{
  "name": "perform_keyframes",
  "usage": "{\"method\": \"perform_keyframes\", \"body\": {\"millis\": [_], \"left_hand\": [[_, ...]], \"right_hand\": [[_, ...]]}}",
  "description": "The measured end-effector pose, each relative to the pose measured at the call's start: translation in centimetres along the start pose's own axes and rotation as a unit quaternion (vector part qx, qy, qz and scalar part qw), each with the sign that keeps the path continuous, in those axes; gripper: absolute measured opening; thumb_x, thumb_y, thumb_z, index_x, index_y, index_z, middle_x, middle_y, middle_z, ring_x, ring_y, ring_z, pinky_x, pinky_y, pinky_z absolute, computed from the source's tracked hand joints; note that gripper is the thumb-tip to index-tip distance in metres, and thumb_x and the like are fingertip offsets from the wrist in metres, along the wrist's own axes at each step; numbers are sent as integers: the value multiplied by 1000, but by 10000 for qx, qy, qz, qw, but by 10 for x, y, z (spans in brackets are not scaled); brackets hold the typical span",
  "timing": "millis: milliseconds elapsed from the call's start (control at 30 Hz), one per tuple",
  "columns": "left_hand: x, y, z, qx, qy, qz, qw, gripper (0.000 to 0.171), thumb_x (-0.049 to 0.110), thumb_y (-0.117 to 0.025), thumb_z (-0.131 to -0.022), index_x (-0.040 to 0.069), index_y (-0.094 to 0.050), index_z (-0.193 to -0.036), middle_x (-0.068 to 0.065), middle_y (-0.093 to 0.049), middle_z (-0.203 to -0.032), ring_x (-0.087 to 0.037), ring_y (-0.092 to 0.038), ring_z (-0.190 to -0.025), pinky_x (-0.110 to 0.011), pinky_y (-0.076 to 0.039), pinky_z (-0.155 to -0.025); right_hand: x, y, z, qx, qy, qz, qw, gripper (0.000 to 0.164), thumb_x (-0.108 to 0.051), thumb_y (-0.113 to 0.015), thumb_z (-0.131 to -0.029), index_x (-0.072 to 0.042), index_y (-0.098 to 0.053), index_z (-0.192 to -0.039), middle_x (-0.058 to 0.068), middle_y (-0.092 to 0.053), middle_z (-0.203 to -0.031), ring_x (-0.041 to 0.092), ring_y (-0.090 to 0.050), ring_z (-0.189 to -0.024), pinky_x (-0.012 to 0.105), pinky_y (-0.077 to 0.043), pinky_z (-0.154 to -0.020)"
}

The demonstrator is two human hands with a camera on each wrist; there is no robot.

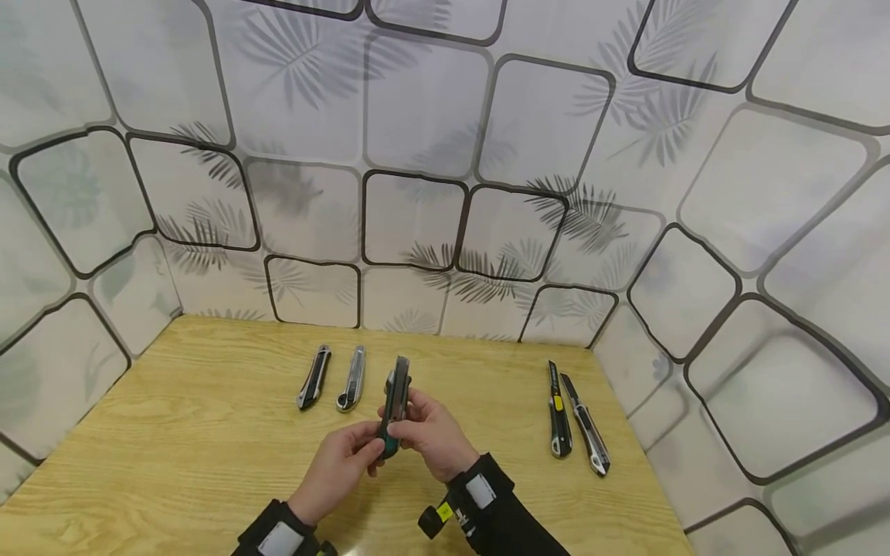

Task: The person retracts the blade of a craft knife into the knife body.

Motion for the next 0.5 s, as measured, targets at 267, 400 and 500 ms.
{"method": "perform_keyframes", "body": {"millis": [267, 400, 500], "left_hand": [[1, 0, -2, -4, 19, 39, 10000, 31, 17, -56, -101, -1, -61, -127, -9, -71, -97, -16, -63, -77, -28, -57, -62], [3, 4, -4, 198, 97, 168, 9996, 35, 19, -55, -103, -3, -59, -130, -8, -70, -92, -16, -63, -73, -28, -56, -60], [-1, 6, -6, 378, 279, 78, 9989, 34, 21, -55, -103, -4, -60, -126, -6, -70, -85, -14, -62, -67, -27, -53, -56]], "right_hand": [[-1, 1, -1, -18, 63, 83, 9999, 55, -4, -66, -92, -11, -49, -144, 10, -65, -121, 16, -63, -102, 30, -51, -85], [11, 6, -3, 380, -94, 293, 9988, 42, -27, -67, -95, -3, -59, -129, 2, -67, -107, 14, -60, -89, 28, -51, -77], [25, 7, -6, 547, -277, 430, 9972, 45, -38, -63, -97, -2, -62, -123, 1, -68, -102, 13, -63, -87, 29, -54, -75]]}}
Point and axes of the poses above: each hand's wrist, its own z-axis away from the middle knuckle, its own y-axis out of the back of the hand, x = y × z, the point moved 8 cm from there along -z, towards the middle knuckle
